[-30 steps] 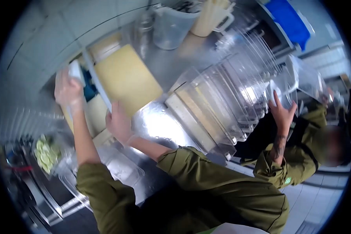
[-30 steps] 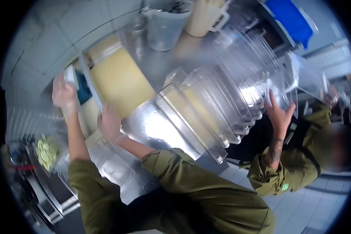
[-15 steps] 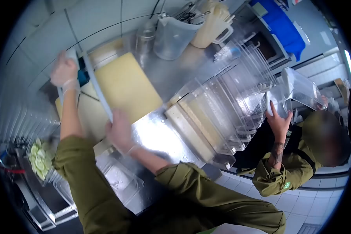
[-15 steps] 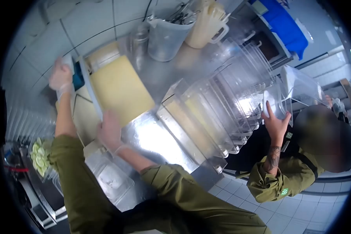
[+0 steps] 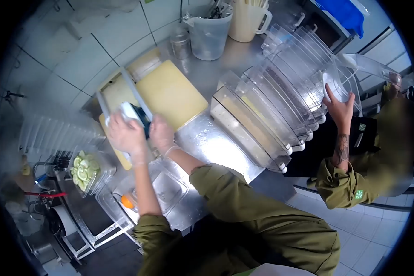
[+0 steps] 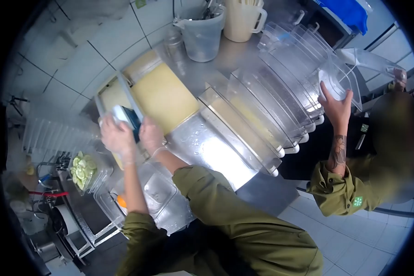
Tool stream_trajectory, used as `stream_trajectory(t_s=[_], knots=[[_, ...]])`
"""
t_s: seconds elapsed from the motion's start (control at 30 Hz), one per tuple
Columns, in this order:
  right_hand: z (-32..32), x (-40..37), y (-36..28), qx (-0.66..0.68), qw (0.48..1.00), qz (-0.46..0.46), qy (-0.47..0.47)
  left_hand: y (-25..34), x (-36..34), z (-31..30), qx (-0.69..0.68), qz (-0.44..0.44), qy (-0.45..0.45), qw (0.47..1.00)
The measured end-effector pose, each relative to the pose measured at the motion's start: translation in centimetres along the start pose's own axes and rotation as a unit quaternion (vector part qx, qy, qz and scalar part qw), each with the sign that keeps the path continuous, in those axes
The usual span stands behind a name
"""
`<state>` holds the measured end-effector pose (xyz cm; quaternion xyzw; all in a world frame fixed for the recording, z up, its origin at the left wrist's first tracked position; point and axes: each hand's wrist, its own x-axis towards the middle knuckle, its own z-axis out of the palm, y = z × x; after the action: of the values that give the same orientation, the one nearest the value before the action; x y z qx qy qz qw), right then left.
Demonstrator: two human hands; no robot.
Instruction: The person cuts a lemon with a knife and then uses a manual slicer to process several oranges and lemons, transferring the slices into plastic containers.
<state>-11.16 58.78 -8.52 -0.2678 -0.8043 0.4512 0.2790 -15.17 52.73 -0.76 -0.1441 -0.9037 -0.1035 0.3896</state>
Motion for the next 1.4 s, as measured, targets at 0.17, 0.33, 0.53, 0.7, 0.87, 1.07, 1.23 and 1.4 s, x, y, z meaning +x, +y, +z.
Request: stream_trajectory(t_s=[0.17, 0.33, 0.53, 0.7, 0.87, 1.07, 1.23, 1.4], knots=[[0.0, 0.7, 0.1, 0.002, 0.998, -0.047, 0.051, 0.1, -1.0, 3.0, 0.016, -0.007, 0.089, 0.996], [0.5, 1.6, 0.7, -0.006, 0.997, -0.053, 0.050, -3.0, 5.5, 12.5, 0.048, 0.021, 0.157, 0.986], [-0.1, 1.0, 0.6, -0.045, 0.997, -0.055, -0.024, -2.8, 5.9, 12.0, 0.033, 0.036, 0.161, 0.986], [-0.1, 0.2, 0.4, -0.043, 0.998, -0.019, -0.045, -3.8, 7.1, 13.8, 0.028, 0.054, 0.176, 0.983], [-0.4, 0.8, 0.2, -0.011, 0.999, -0.038, -0.025, -4.5, 9.7, 16.8, 0.044, 0.039, 0.191, 0.980], [0.6, 0.4, 1.3, -0.024, 0.998, -0.051, -0.001, -5.5, 12.4, 19.1, 0.038, -0.004, 0.098, 0.994], [0.3, -0.1, 0.4, 0.026, 0.999, -0.036, 0.016, -5.6, 13.3, 16.2, 0.014, 0.059, 0.108, 0.992], [-0.2, 0.1, 0.0, 0.004, 1.000, -0.012, -0.002, -6.3, 13.3, 13.8, -0.026, 0.088, -0.026, 0.995]])
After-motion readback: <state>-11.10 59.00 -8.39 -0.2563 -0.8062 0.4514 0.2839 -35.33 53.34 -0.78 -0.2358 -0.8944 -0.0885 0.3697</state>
